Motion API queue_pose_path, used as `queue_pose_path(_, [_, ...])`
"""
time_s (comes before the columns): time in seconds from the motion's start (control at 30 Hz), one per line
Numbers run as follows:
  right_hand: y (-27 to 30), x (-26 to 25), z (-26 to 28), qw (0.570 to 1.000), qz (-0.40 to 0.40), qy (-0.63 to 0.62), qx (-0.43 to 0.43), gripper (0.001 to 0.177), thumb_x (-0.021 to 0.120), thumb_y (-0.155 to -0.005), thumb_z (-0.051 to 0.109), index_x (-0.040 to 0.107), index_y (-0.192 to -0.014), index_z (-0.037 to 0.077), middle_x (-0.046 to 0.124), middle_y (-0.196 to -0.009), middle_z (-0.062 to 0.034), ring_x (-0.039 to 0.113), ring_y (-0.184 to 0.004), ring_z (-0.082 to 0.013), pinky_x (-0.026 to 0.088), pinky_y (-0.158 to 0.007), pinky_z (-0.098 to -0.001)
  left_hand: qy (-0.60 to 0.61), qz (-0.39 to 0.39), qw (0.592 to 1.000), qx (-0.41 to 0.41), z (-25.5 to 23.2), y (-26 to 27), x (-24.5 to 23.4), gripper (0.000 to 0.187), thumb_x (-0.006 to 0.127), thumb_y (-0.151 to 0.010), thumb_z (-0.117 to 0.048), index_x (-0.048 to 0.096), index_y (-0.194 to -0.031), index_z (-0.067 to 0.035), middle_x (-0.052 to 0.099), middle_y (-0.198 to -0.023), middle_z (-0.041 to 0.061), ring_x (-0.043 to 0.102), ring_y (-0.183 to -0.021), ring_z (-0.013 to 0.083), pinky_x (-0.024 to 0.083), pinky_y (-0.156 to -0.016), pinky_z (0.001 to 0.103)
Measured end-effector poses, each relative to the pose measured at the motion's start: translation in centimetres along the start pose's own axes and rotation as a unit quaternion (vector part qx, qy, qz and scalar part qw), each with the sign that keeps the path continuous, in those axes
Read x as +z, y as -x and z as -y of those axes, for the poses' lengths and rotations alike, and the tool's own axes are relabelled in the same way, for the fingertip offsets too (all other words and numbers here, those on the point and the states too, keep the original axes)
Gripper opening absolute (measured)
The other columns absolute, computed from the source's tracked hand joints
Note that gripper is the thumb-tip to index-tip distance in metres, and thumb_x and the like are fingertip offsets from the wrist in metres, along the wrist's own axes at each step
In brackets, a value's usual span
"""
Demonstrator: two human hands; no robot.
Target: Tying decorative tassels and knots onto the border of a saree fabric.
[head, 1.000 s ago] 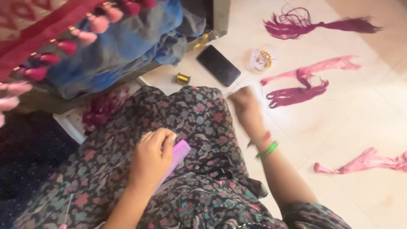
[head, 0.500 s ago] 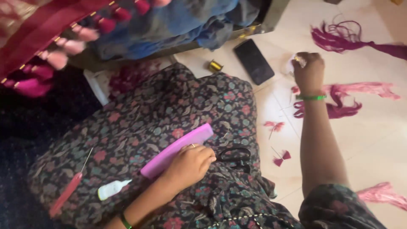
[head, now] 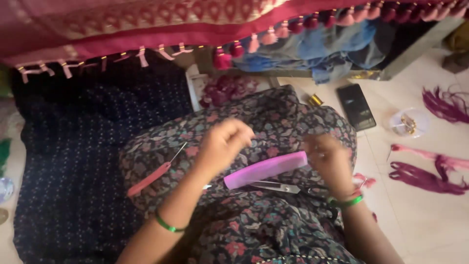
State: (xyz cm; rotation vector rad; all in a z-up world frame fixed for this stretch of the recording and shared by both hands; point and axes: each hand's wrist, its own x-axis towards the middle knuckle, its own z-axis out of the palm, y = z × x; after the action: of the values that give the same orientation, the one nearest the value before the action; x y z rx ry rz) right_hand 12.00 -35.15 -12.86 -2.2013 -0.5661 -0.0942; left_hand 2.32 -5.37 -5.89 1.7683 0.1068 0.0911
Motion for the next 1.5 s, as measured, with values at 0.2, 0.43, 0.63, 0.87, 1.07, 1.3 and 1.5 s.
queue_pose_path(0.2, [2.1, 5.0, 7.1, 0.907, 0.25, 0.186, -0.284, 0.028, 0.065, -0.086, 0.015, 0.069, -0.113, 0.011, 0.065, -0.104, -0.0089, 0.063, -0.099, -0.0297, 0.055, -0.083, -0.0424, 0.085, -0.195, 0.964, 0.159, -4.1, -4.9, -6.5, 0.02, 0.068, -0.101, -0.018, 0.063, -0.111, -0.002, 0.067, -0.128, 0.002, 0.063, -0.119, 0.0109, 0.054, -0.097, 0.029])
queue_pose_path(0.43, [0.8, 6.2, 10.0, 0.864, 0.33, 0.27, -0.266, 0.044, 0.074, -0.078, 0.034, 0.068, -0.119, 0.017, 0.062, -0.112, -0.0094, 0.057, -0.107, -0.0332, 0.05, -0.08, -0.048, 0.275, -0.013, 0.955, 0.109, -5.8, -8.8, -7.6, 0.03, 0.069, -0.103, -0.021, 0.071, -0.118, 0.005, 0.075, -0.114, 0.009, 0.067, -0.111, 0.0161, 0.049, -0.103, 0.031])
queue_pose_path(0.63, [-1.9, 3.4, 13.4, 0.86, 0.344, 0.114, -0.359, 0.022, 0.073, -0.086, 0.02, 0.068, -0.105, 0.012, 0.065, -0.102, -0.0077, 0.064, -0.096, -0.0285, 0.053, -0.084, -0.0411, 0.202, 0.021, 0.977, 0.065, -8.9, -8.4, -9.0, 0.026, 0.073, -0.093, -0.021, 0.076, -0.107, 0.0, 0.079, -0.099, 0.01, 0.076, -0.089, 0.016, 0.058, -0.084, 0.03])
queue_pose_path(0.87, [-10.4, -6.9, 26.5, 0.789, -0.043, 0.349, -0.504, 0.039, 0.069, -0.091, 0.007, 0.069, -0.13, 0.008, 0.069, -0.106, -0.0022, 0.062, -0.097, -0.021, 0.044, -0.083, -0.0391, 0.254, 0.07, 0.963, -0.058, -11.2, -8.1, -10.3, 0.023, 0.075, -0.085, -0.012, 0.076, -0.099, 0.006, 0.08, -0.093, 0.016, 0.079, -0.081, 0.0199, 0.064, -0.08, 0.034])
queue_pose_path(1.07, [-12.2, -4.9, 22.4, 0.693, -0.087, 0.355, -0.622, 0.027, 0.074, -0.102, 0.02, 0.067, -0.127, 0.014, 0.067, -0.107, 0.0045, 0.063, -0.105, -0.0144, 0.046, -0.095, -0.0405, 0.237, 0.028, 0.97, -0.05, -11.8, -7.9, -9.9, 0.021, 0.073, -0.085, -0.013, 0.074, -0.09, 0.007, 0.076, -0.082, 0.016, 0.074, -0.068, 0.0202, 0.064, -0.067, 0.039])
queue_pose_path(1.3, [-13.1, -5.2, 21.9, 0.722, -0.145, 0.405, -0.542, 0.034, 0.074, -0.105, 0.026, 0.067, -0.138, 0.018, 0.068, -0.114, 0.0032, 0.058, -0.103, -0.0152, 0.044, -0.095, -0.041, 0.128, 0.019, 0.991, 0.032, -10.9, -8.5, -10.1, 0.02, 0.074, -0.089, -0.01, 0.08, -0.091, 0.009, 0.079, -0.088, 0.015, 0.073, -0.076, 0.0159, 0.056, -0.074, 0.03])
queue_pose_path(1.5, [-13.6, -5.0, 21.0, 0.705, -0.117, 0.368, -0.594, 0.038, 0.074, -0.095, 0.027, 0.069, -0.132, 0.02, 0.063, -0.101, 0.0013, 0.062, -0.102, -0.0183, 0.043, -0.089, -0.0449, 0.204, 0.014, 0.978, -0.051, -11.1, -8.0, -10.3, 0.018, 0.072, -0.087, -0.011, 0.074, -0.091, 0.007, 0.077, -0.083, 0.015, 0.075, -0.07, 0.0209, 0.064, -0.067, 0.036])
